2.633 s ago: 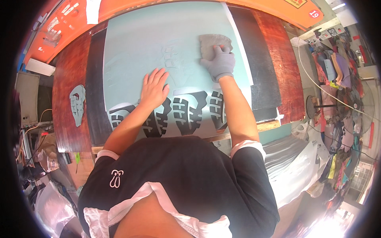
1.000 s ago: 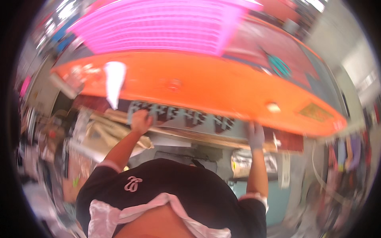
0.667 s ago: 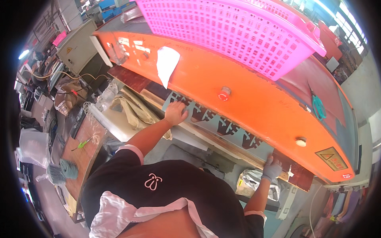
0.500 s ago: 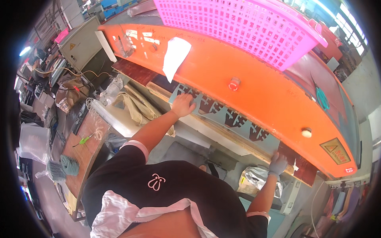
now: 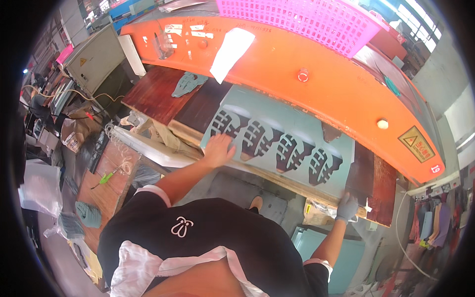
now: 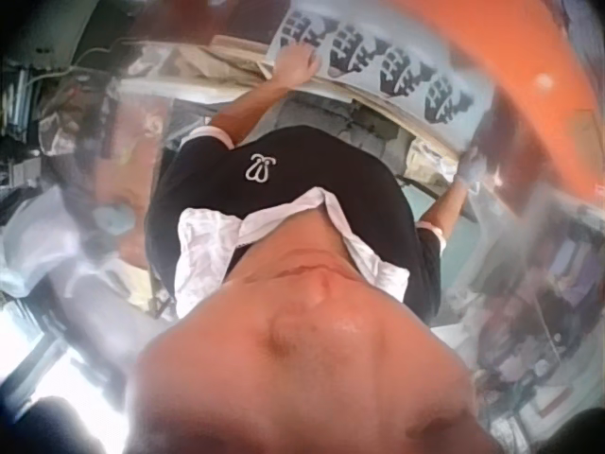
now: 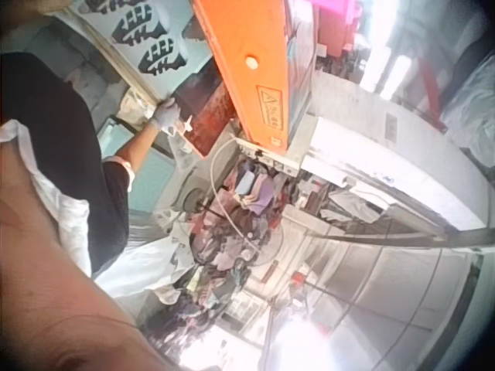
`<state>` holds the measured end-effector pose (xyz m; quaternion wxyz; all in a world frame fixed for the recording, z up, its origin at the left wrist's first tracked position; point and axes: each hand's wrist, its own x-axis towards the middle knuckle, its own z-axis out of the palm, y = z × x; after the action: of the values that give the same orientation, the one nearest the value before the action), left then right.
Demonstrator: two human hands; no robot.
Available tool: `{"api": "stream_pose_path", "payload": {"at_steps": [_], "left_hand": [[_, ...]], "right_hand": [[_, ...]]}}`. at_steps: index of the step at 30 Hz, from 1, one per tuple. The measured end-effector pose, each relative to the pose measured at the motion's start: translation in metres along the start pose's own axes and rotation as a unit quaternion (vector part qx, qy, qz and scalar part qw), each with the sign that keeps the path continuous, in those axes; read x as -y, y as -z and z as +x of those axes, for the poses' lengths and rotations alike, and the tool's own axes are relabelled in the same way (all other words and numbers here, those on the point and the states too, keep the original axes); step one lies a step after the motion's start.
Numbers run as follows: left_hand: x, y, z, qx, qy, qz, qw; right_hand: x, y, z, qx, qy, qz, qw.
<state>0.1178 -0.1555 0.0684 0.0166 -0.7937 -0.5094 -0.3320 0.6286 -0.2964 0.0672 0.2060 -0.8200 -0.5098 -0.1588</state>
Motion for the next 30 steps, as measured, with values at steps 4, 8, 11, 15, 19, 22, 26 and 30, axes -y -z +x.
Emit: {"api": "stream_pose_path", "payload": {"at_steps": [4,8,11,15,19,22,26,30], "left_hand": [[-0.016,0.038,-0.071,-0.099,-0.051,-0.041,0.993],[-0.023,0.069,-0.128,-0.046,-0.064,-0.039,0.996],[-0.025,0.098,-0.194,0.006,-0.067,-0.050,0.996],[-0.031,0.125,-0.268,0.014,-0.080,-0.068,0.994],[-0.034,0.131,-0.258,0.057,-0.050,-0.077,0.994],[-0.039,0.138,-0.247,0.028,-0.068,-0.097,0.993],[-0.040,0.141,-0.255,0.048,-0.052,-0.077,0.994],[-0.036,0.129,-0.259,0.048,-0.043,-0.063,0.996]], "right_hand": [[0.011,0.049,-0.068,0.068,-0.100,0.044,0.992],[0.035,0.073,-0.091,-0.025,-0.126,0.088,0.988],[0.075,0.071,-0.104,-0.035,-0.028,0.152,0.987],[0.146,0.066,-0.107,0.126,-0.008,0.104,0.987],[0.191,0.070,-0.061,0.212,-0.057,-0.041,0.975],[0.200,0.073,-0.044,0.244,-0.101,-0.030,0.964],[0.194,0.059,-0.047,0.209,-0.094,-0.002,0.973],[0.162,0.035,-0.034,0.173,-0.106,0.180,0.962]]}}
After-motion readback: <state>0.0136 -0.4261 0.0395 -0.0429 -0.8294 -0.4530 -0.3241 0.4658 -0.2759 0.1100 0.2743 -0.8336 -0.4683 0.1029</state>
